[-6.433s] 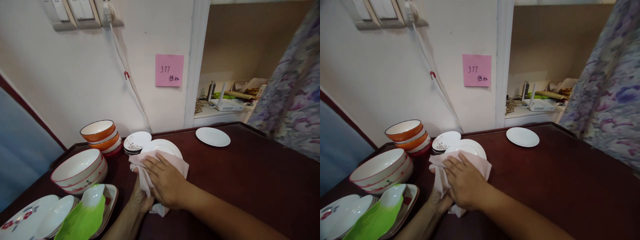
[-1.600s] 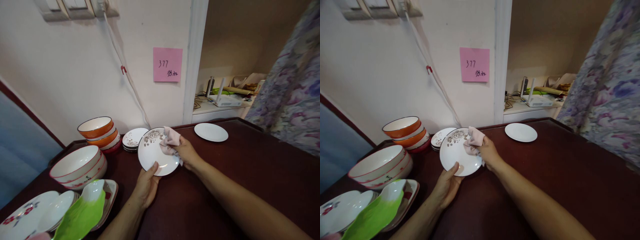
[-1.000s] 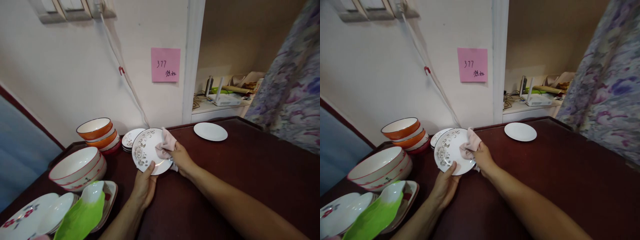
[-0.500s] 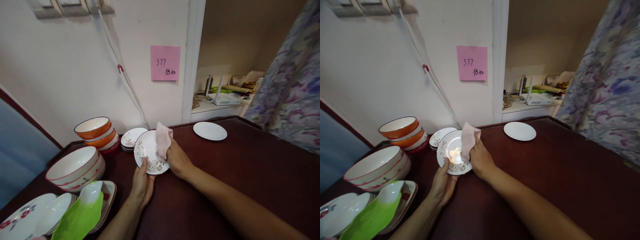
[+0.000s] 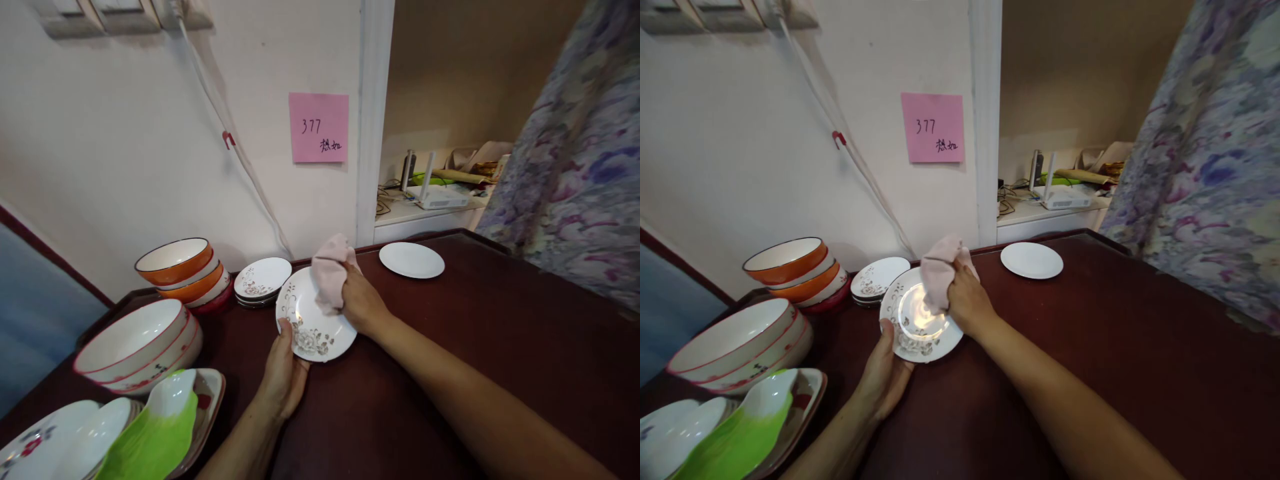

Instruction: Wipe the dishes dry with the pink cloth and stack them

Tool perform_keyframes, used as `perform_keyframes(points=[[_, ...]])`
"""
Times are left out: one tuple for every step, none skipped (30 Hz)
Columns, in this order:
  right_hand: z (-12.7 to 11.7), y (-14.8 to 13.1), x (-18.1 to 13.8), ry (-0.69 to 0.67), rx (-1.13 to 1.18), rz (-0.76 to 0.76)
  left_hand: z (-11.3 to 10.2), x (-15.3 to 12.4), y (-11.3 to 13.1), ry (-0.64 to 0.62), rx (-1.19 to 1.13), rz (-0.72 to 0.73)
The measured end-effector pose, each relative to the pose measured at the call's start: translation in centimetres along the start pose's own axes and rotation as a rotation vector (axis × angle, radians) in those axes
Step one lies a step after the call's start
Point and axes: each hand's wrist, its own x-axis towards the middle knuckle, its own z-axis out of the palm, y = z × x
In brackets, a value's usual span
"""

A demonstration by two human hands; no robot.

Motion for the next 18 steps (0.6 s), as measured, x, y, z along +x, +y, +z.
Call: perform_keyframes(points=[[-0.2,0.9,0.0,0.021,0.024,0.110,-0.1,0.0,0.1,0.013,-0.002,0.006],[-0.3,1.7,0.0,0.034,0.053,0.218,-0.2,0.1,0.2,0.025,-0.006,0.010],[-0.5,2.3,0.0,0.046,0.079,0.306,-0.2,0.1,0.3,0.034,-0.015,0.015],[-0.7,2.9,-0.1,0.061,0.102,0.368,-0.3,0.2,0.5,0.038,-0.029,0.020],[-0.9,3.3,-0.1,0.076,0.122,0.401,-0.3,0.2,0.7,0.037,-0.047,0.025],[-1.1,3.5,-0.1,0.090,0.139,0.417,-0.3,0.2,0.8,0.036,-0.068,0.030],[-1.4,3.6,0.0,0.084,0.147,0.424,-0.3,0.2,1.0,0.035,-0.089,0.032],[-1.8,3.6,0.1,0.034,0.150,0.427,-0.3,0.2,1.1,0.037,-0.106,0.028],[-2.3,3.4,0.2,-0.068,0.156,0.420,-0.2,0.3,1.2,0.040,-0.119,0.021],[-3.0,3.1,0.3,-0.212,0.169,0.397,-0.2,0.3,1.2,0.045,-0.128,0.012],[-3.7,2.7,0.5,-0.364,0.181,0.358,-0.2,0.3,1.3,0.052,-0.133,0.008],[-4.5,2.2,0.7,-0.486,0.192,0.313,-0.1,0.4,1.3,0.062,-0.137,0.009],[-5.4,1.7,0.9,-0.543,0.203,0.276,-0.1,0.4,1.4,0.073,-0.139,0.015],[-6.2,1.2,1.1,-0.522,0.214,0.267,-0.1,0.5,1.5,0.085,-0.141,0.026],[-7.0,0.7,1.3,-0.443,0.235,0.284,-0.1,0.5,1.5,0.097,-0.145,0.035],[-7.6,0.2,1.4,-0.352,0.277,0.322,-0.1,0.6,1.6,0.105,-0.149,0.040],[-7.9,-0.2,1.6,-0.287,0.343,0.367,-0.2,0.7,1.6,0.107,-0.151,0.038],[-8.0,-0.6,1.6,-0.265,0.423,0.402,-0.2,0.7,1.6,0.099,-0.152,0.029]])
